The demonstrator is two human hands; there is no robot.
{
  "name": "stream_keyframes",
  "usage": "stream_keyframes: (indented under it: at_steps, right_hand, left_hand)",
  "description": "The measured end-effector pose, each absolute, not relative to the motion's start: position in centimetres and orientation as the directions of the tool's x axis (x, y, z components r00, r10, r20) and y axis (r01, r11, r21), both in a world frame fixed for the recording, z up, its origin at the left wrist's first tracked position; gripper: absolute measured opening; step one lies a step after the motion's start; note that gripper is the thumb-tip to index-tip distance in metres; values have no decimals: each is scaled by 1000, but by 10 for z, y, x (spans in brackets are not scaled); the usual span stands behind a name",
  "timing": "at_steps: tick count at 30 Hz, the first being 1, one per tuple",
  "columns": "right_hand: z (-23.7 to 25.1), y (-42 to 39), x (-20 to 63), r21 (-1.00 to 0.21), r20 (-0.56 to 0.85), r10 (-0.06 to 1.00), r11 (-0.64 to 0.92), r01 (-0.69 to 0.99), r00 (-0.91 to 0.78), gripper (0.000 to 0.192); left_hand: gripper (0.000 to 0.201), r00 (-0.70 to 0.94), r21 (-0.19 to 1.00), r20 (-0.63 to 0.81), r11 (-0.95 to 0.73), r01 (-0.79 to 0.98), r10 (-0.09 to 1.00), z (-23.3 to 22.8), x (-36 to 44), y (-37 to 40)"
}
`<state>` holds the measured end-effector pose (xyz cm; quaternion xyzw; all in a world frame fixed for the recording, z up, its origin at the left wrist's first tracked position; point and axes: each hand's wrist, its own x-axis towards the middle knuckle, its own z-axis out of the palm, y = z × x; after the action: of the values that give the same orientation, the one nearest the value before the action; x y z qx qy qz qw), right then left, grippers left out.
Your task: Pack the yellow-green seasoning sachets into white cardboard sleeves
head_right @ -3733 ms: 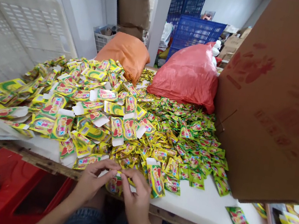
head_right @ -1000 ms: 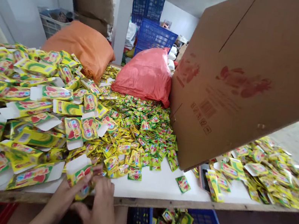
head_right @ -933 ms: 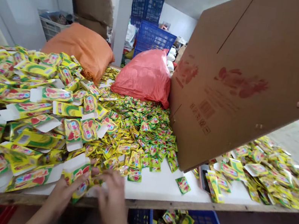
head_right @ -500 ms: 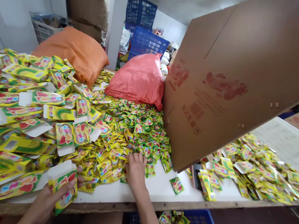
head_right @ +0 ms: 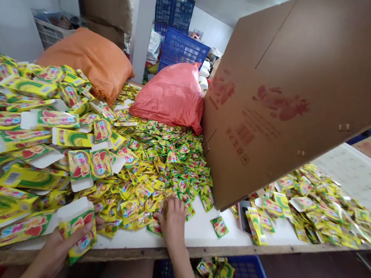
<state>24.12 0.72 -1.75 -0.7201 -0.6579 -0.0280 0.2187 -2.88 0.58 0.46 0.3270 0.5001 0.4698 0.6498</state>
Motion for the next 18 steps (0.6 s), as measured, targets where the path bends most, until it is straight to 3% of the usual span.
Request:
stream_keyframes:
  at_steps: [3,11,18]
  right_hand:
    - [-13,8,239,-287,258,953,-82,954,160,42]
    - [-5,13,236,-278,144,954,-216,936,263,46]
    - [19,9,263,-372,184,976,-44,927,120,14]
  left_hand:
    - [44,59,909,-324,328,-258,944,3,-30,7]
    - [45,79,922,-302,312,-229,950,-5,-33,7]
    - [43,-7,921,-307,295,-253,952,1,-27,3]
